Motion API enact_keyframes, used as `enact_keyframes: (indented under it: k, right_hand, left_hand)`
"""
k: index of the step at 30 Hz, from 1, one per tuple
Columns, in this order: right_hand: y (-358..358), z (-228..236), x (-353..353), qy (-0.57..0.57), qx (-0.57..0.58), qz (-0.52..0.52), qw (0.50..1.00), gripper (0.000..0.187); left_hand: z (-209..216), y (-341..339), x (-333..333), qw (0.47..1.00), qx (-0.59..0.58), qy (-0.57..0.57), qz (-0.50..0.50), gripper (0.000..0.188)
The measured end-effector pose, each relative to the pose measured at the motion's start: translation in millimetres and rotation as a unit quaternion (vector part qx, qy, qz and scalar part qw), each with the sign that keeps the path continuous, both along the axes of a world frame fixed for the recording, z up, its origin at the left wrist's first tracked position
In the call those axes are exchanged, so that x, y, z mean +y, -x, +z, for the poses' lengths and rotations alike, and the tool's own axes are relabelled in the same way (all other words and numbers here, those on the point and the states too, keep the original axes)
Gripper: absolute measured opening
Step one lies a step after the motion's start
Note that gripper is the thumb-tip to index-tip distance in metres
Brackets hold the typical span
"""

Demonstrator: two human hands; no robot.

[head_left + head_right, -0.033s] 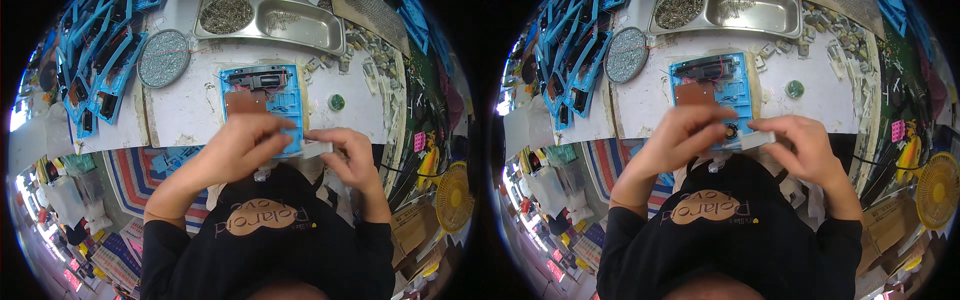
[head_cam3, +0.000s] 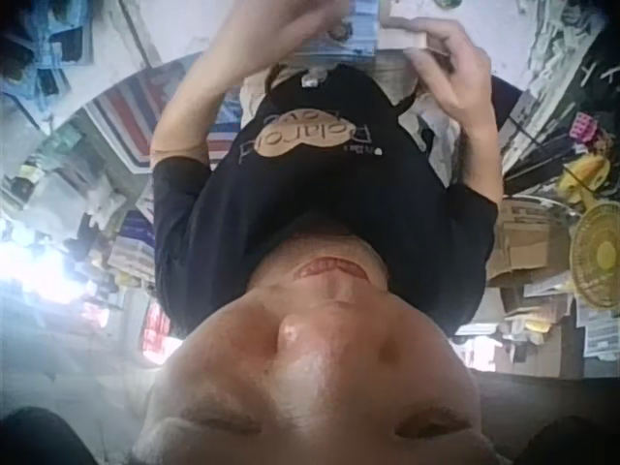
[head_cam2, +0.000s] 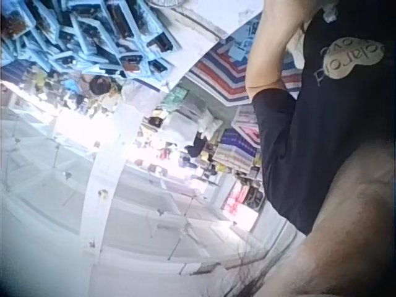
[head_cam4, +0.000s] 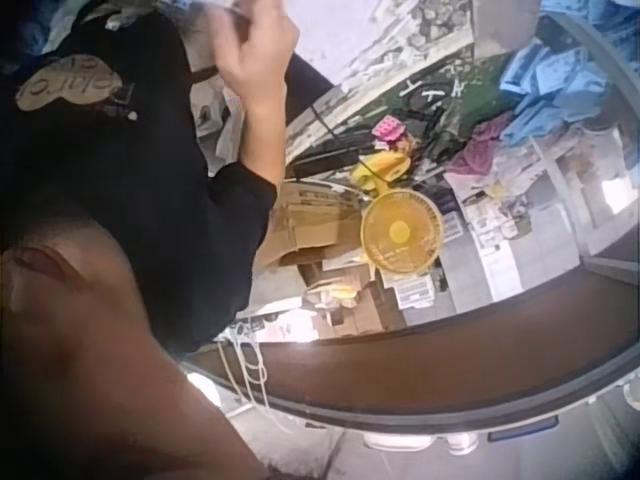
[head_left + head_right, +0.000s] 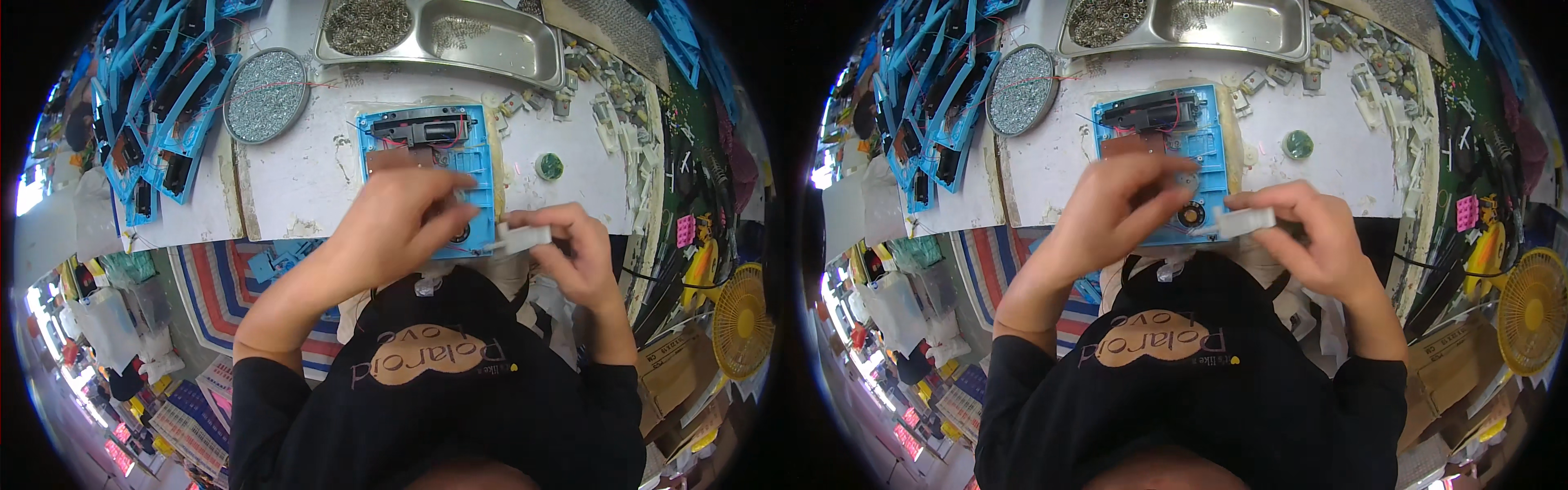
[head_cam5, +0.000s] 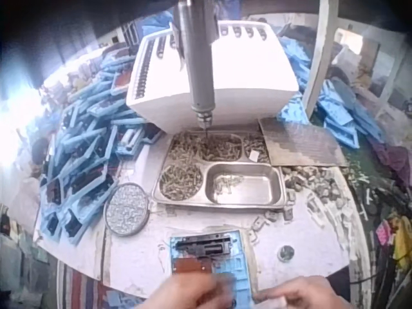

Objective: Assemble and solder components of a blue Polaroid camera.

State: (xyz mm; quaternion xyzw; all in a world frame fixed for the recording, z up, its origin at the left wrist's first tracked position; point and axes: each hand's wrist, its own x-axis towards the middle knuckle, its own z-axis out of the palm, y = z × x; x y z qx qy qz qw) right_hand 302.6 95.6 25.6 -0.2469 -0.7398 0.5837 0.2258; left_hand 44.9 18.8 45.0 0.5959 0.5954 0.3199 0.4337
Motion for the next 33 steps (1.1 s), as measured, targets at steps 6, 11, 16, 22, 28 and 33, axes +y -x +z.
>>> enact_keyframes:
  k: [6, 11, 16, 22, 28, 33]
  right_hand:
    - [-28.8, -13.1, -6.5, 0.157, 0.040, -0.094, 0.982, 0.028]
    - [-35.8, -13.9, -4.2, 0.153, 0.035, -0.115, 0.981, 0.027]
    - [-31.8, -14.2, -1.6, 0.119, 0.024, -0.111, 0.986, 0.026]
    - [-17.7, -12.2, 8.7, -0.107, -0.051, -0.100, 0.988, 0.024]
    - [31.8, 2.8, 17.7, -0.351, -0.096, -0.007, 0.931, 0.029]
    - [55.6, 19.2, 18.7, -0.437, -0.156, 0.072, 0.883, 0.022]
  left_hand:
    - [-26.7, -19.3, 25.5, 0.953, 0.284, -0.098, -0.043, 0.022]
    - [-26.9, -21.6, 25.2, 0.958, 0.263, -0.111, -0.032, 0.017]
    - [-30.6, -21.0, 21.9, 0.961, 0.235, -0.143, -0.033, 0.012]
    - [-27.8, -4.6, 20.3, 0.983, 0.127, -0.132, -0.023, 0.009]
    - [-38.4, 10.4, -4.4, 0.982, 0.026, -0.145, 0.118, 0.007]
    - [-52.6, -3.4, -10.9, 0.972, -0.075, -0.120, 0.185, 0.008]
